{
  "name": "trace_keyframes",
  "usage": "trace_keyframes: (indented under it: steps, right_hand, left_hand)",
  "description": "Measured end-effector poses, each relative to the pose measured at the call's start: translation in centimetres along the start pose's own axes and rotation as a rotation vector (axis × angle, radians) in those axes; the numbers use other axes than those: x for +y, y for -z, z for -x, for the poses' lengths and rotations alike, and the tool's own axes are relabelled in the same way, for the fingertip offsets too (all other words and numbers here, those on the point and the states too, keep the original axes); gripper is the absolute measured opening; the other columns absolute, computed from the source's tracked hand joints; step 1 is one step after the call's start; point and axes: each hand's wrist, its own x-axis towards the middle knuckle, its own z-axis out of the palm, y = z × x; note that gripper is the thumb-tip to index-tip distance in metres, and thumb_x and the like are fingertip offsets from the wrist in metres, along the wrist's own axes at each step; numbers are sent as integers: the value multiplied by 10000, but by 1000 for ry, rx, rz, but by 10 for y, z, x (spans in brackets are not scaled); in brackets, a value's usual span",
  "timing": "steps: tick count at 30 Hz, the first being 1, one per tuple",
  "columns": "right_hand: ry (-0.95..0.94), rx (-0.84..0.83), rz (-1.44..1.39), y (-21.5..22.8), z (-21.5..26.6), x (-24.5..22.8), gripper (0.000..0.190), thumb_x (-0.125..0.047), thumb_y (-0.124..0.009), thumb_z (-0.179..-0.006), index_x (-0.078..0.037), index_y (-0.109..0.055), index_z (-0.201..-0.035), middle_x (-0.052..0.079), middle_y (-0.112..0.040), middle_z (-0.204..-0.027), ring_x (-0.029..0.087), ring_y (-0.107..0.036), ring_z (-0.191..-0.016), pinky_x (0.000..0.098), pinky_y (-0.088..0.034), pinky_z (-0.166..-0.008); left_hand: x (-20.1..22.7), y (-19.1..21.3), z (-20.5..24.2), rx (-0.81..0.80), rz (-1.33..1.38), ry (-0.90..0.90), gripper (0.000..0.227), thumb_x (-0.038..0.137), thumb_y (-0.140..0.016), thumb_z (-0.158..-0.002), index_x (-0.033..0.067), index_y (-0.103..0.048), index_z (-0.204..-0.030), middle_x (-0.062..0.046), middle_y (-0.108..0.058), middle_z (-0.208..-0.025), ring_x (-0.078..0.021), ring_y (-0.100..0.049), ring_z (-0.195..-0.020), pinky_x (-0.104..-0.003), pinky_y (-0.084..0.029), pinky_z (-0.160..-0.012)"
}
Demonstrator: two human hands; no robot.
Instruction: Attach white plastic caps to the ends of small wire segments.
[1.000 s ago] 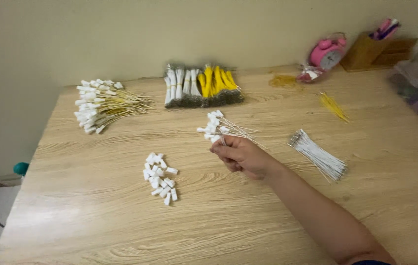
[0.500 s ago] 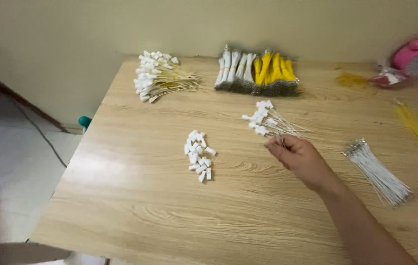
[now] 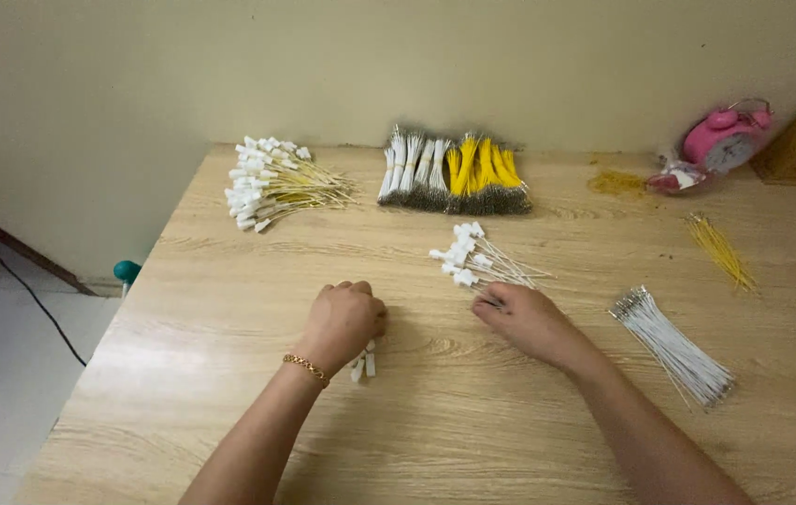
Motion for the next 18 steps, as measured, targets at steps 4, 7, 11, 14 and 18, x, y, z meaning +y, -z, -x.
trace_keyframes:
  steps: [4,7,11,14,18]
  right_hand:
    - [-50,-71,242,-20,-49,25,398,-446,-601,-958,-69,-702,-1037,229,-750,-988,443,-707,-999,510,-535,-836]
    - [-98,33,226,-16,-59,30,355,-431,-639,-935,-94,-718,-1014,193,-765,-957,408,-721,-989,490,-546,-821]
    - [-172,122,247,-3,-55,38,297,-431,-628,-953,-163,-733,-1029,123,-766,-938,347,-739,-971,436,-558,-813]
    - [-54,231,-50,5,-27,21,251,-270,-695,-907,-90,-752,-1072,169,-731,-870,284,-695,-815,413,-531,-723]
    - [122,268,-372,1,5,-13,163,-143,-723,-918,-26,-759,-1026,58,-693,-774,148,-592,-760,307,-518,-717]
  left_hand:
    - [1,18,2,81,12,0,96,386,-708,-822,330,-774,-779,41,-689,-773,-225,-712,-801,-376,-517,-706]
    - [7,22,-7,94,371,58,137,403,-705,-877,296,-781,-917,-8,-700,-796,-287,-723,-834,-410,-559,-713]
    - [44,59,-7,49,1073,303,238,361,-754,-901,231,-786,-1097,-75,-760,-818,-226,-721,-764,-365,-542,-644]
    - [64,49,-14,123,1751,372,200,169,-694,-971,88,-677,-1153,-88,-765,-851,-142,-705,-705,-213,-543,-608]
    - [76,40,-16,117,2116,402,184,112,-642,-995,60,-616,-1169,-128,-764,-1002,-183,-759,-852,-240,-607,-722]
